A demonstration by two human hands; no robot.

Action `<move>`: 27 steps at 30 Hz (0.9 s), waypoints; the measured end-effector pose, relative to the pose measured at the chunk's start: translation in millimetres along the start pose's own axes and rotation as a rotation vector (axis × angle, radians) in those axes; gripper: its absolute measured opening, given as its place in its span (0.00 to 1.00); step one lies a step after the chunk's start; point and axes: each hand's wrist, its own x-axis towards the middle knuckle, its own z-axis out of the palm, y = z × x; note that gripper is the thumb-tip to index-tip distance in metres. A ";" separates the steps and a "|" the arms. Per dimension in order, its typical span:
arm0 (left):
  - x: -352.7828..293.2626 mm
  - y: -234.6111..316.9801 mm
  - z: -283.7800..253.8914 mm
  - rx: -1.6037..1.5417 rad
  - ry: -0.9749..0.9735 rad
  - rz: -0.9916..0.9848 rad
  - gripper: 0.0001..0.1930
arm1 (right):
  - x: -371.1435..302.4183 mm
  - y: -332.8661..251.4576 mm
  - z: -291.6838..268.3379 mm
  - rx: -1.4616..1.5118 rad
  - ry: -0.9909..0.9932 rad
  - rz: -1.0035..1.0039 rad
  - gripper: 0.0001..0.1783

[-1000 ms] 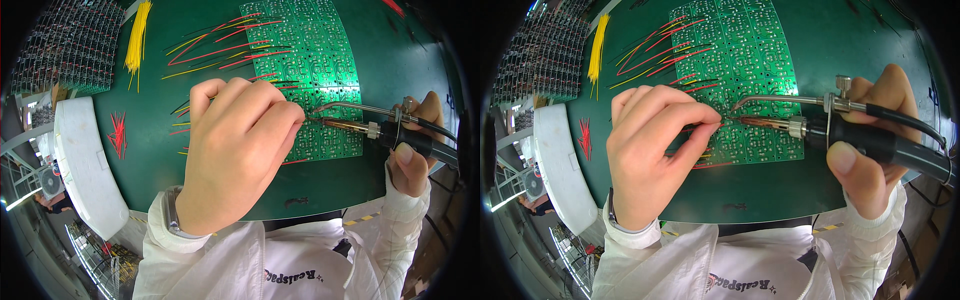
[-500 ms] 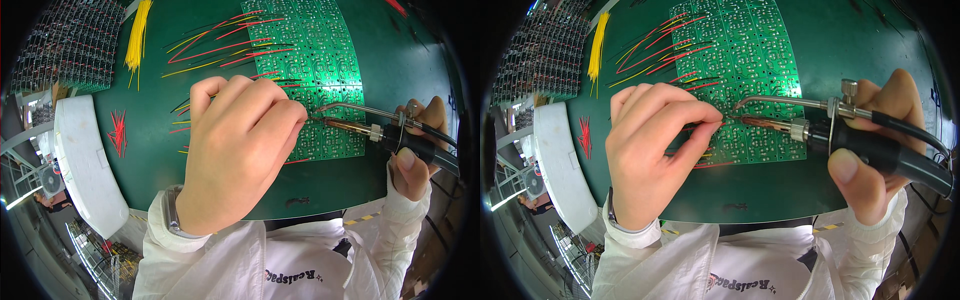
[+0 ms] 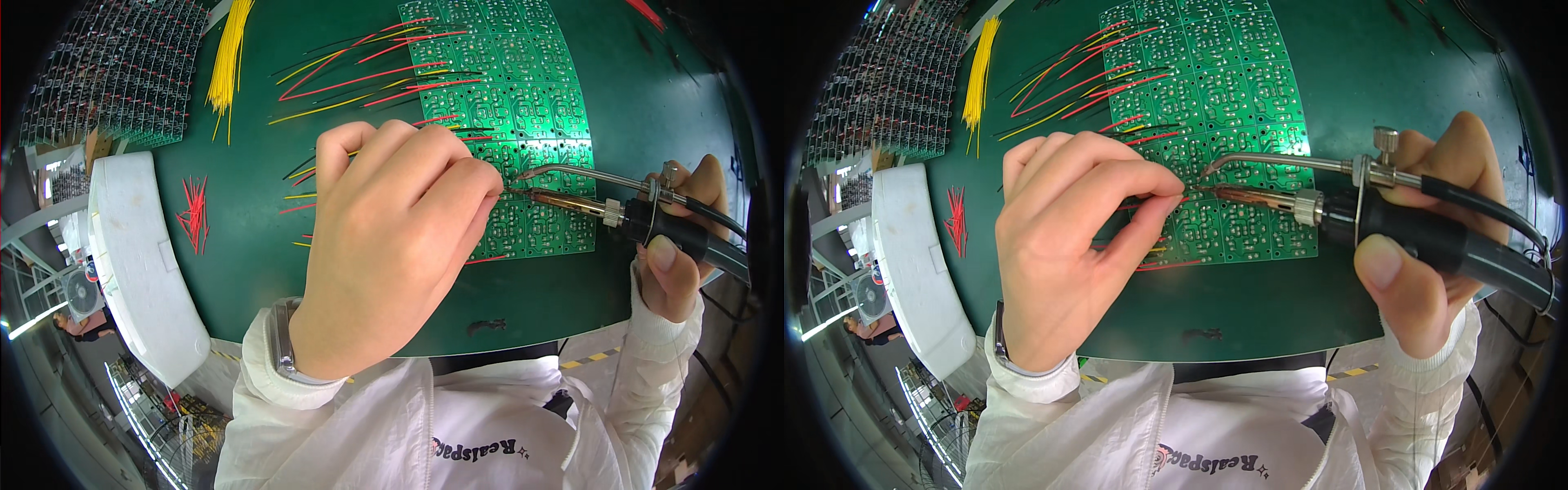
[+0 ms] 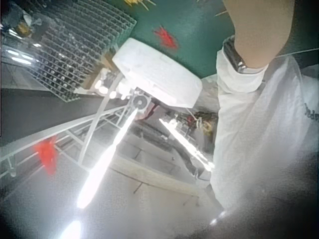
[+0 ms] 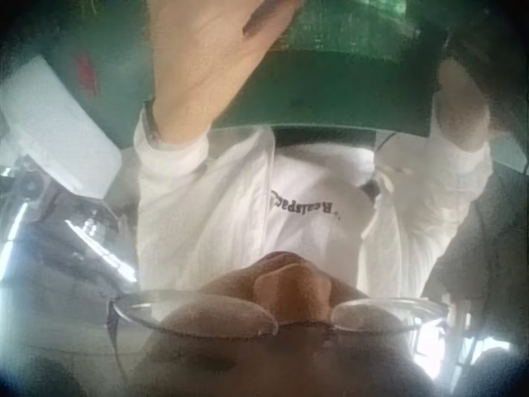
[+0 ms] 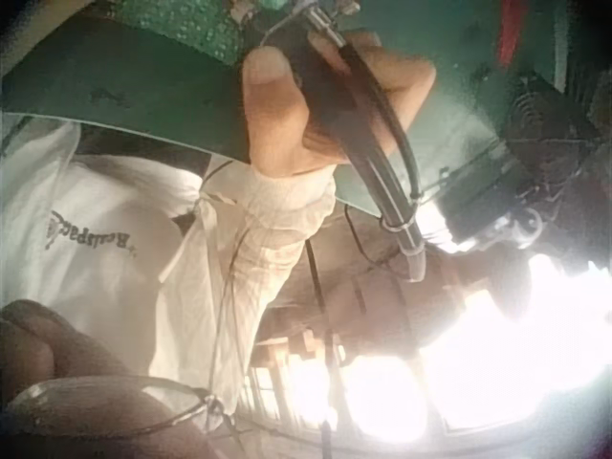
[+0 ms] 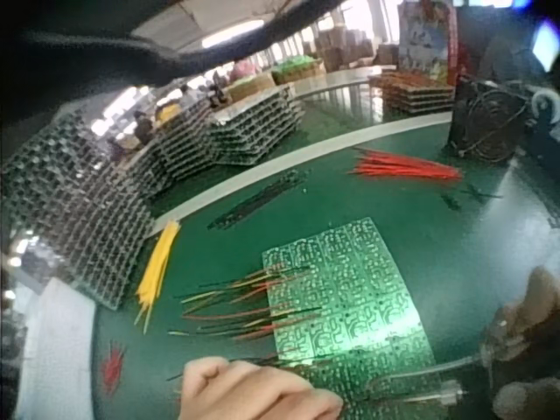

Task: The person solders wires to a circuit board panel using a soldering iron, picking up wires by hand and attaching them to the board.

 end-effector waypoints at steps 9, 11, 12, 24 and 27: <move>0.2 -0.1 0.5 0.004 -0.002 0.005 0.10 | 0.5 -0.5 1.8 -0.002 0.010 -0.011 0.28; 0.7 -0.2 0.2 -0.017 0.005 0.006 0.10 | 1.0 -2.6 1.8 0.030 0.007 0.022 0.28; 1.0 -0.1 0.1 -0.012 -0.003 0.005 0.10 | 1.0 -3.0 2.4 0.034 0.016 0.042 0.28; 3.1 2.0 -0.3 -0.013 -0.006 0.005 0.10 | 3.8 -4.0 -1.1 0.174 0.059 -0.004 0.24; 6.8 1.9 -9.2 -0.067 -0.043 -0.028 0.10 | 6.5 -4.0 -1.4 0.142 0.113 -0.045 0.22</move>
